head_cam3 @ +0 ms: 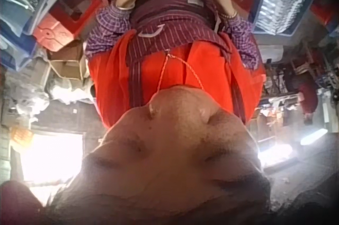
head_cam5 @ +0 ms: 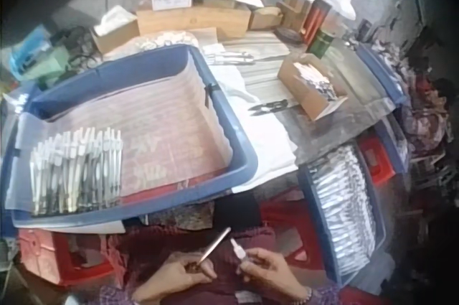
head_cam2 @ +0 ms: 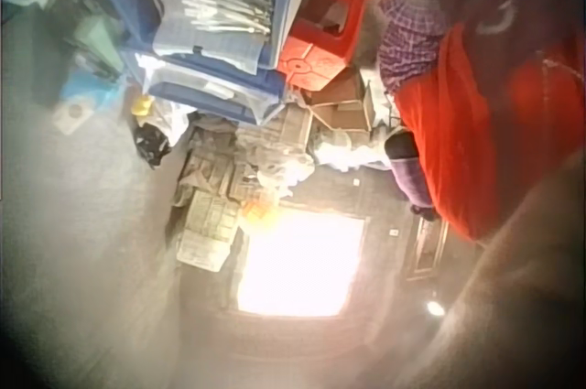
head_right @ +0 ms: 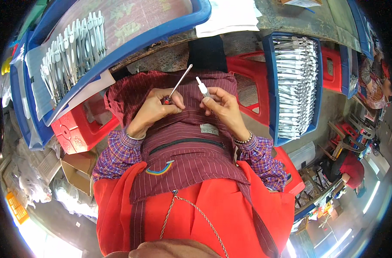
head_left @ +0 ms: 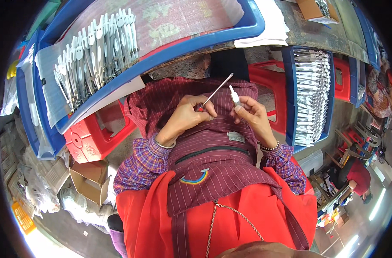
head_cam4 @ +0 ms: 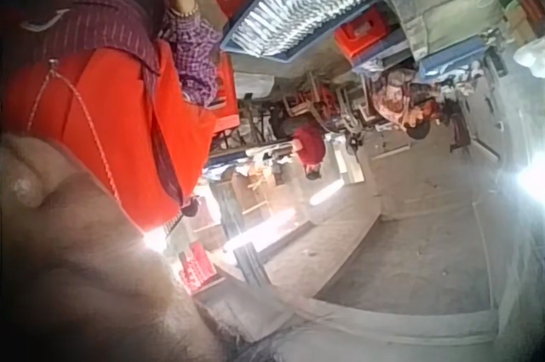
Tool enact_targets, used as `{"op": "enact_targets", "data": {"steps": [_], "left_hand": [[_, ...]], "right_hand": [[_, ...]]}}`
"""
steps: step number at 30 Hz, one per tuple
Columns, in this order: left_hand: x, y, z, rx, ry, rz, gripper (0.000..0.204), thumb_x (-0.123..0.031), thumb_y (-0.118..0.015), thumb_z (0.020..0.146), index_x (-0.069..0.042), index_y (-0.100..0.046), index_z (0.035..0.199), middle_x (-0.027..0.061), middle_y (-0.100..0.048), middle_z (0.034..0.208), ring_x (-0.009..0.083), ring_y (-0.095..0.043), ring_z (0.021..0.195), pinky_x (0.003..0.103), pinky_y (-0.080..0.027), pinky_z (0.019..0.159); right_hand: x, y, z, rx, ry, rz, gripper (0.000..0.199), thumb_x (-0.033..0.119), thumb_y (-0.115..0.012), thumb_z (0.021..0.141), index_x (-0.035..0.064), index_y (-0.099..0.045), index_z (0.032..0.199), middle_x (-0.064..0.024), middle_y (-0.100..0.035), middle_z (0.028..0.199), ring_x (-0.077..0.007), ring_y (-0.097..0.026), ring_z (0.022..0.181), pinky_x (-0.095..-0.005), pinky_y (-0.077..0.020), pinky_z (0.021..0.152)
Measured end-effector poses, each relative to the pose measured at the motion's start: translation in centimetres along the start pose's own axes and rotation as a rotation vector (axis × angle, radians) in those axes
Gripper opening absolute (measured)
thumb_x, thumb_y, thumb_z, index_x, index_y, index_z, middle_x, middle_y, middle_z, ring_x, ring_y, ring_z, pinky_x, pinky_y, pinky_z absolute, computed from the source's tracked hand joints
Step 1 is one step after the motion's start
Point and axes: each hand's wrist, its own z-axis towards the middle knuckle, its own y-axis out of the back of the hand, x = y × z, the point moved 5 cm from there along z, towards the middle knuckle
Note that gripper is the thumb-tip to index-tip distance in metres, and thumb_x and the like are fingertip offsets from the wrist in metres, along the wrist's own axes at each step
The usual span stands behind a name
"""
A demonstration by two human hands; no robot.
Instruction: Inspects and organizes small medical tube components by inserting a metal rod and arranging them in a tray.
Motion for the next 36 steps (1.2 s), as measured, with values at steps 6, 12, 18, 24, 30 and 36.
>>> {"op": "enact_targets", "data": {"steps": [6, 12, 18, 24, 30, 36], "left_hand": [[0.5, -0.3, 0.0, -0.018, 0.047, -0.130, 0.011, 0.007, -0.065, 0.062, -0.001, -0.063, 0.070, 0.0037, -0.062, 0.078, 0.0094, -0.056, 0.071, 0.023, -0.043, 0.062], [0.6, -0.4, -0.2, 0.008, 0.150, -0.131, 0.010, 0.001, -0.067, 0.067, -0.003, -0.065, 0.076, 0.0005, -0.060, 0.076, 0.0045, -0.050, 0.062, 0.020, -0.038, 0.053], [0.0, -0.7, -0.3, 0.071, 0.214, -0.183, 0.010, -0.008, -0.066, 0.072, -0.005, -0.066, 0.082, -0.0025, -0.057, 0.064, 0.0017, -0.044, 0.053, 0.019, -0.031, 0.046], [0.6, -0.6, -0.5, 0.105, 0.202, -0.204, 0.007, -0.010, -0.063, 0.076, -0.005, -0.065, 0.079, -0.0019, -0.056, 0.064, 0.0019, -0.043, 0.051, 0.018, -0.030, 0.044], [1.2, -0.8, -0.4, 0.074, 0.261, -0.320, 0.012, -0.010, -0.064, 0.077, -0.001, -0.063, 0.086, 0.0006, -0.059, 0.066, 0.0037, -0.047, 0.052, 0.019, -0.034, 0.044], [1.6, -0.9, -0.5, 0.111, 0.269, -0.286, 0.015, -0.015, -0.066, 0.081, -0.002, -0.063, 0.089, 0.0040, -0.064, 0.073, 0.0040, -0.051, 0.055, 0.019, -0.035, 0.045]], "right_hand": [[-0.1, 0.1, -0.1, 0.001, 0.000, -0.032, 0.024, 0.008, -0.055, 0.090, -0.0033, -0.053, 0.111, -0.0078, -0.063, 0.083, -0.0094, -0.058, 0.072, -0.0217, -0.0468, 0.064], [-0.1, 0.0, -0.1, -0.012, 0.018, -0.018, 0.024, 0.007, -0.055, 0.089, -0.0037, -0.053, 0.111, -0.0079, -0.063, 0.083, -0.0099, -0.058, 0.072, -0.0220, -0.0471, 0.064], [-0.2, 0.3, -0.1, 0.006, 0.029, 0.014, 0.027, 0.006, -0.056, 0.089, -0.0040, -0.053, 0.114, -0.0055, -0.063, 0.082, -0.0083, -0.057, 0.069, -0.0205, -0.0466, 0.062], [-0.2, 0.5, 0.1, -0.010, 0.020, 0.056, 0.028, 0.006, -0.056, 0.089, -0.0043, -0.053, 0.115, -0.0075, -0.063, 0.081, -0.0098, -0.057, 0.065, -0.0218, -0.0471, 0.062], [-0.6, 0.5, 0.1, -0.010, -0.013, 0.067, 0.029, 0.006, -0.056, 0.089, -0.0042, -0.052, 0.116, -0.0078, -0.063, 0.082, -0.0098, -0.057, 0.065, -0.0216, -0.0469, 0.062], [-0.6, 0.4, 0.1, -0.007, -0.022, 0.050, 0.030, 0.007, -0.056, 0.090, -0.0047, -0.051, 0.117, -0.0068, -0.063, 0.083, -0.0086, -0.056, 0.065, -0.0199, -0.0454, 0.060]]}}
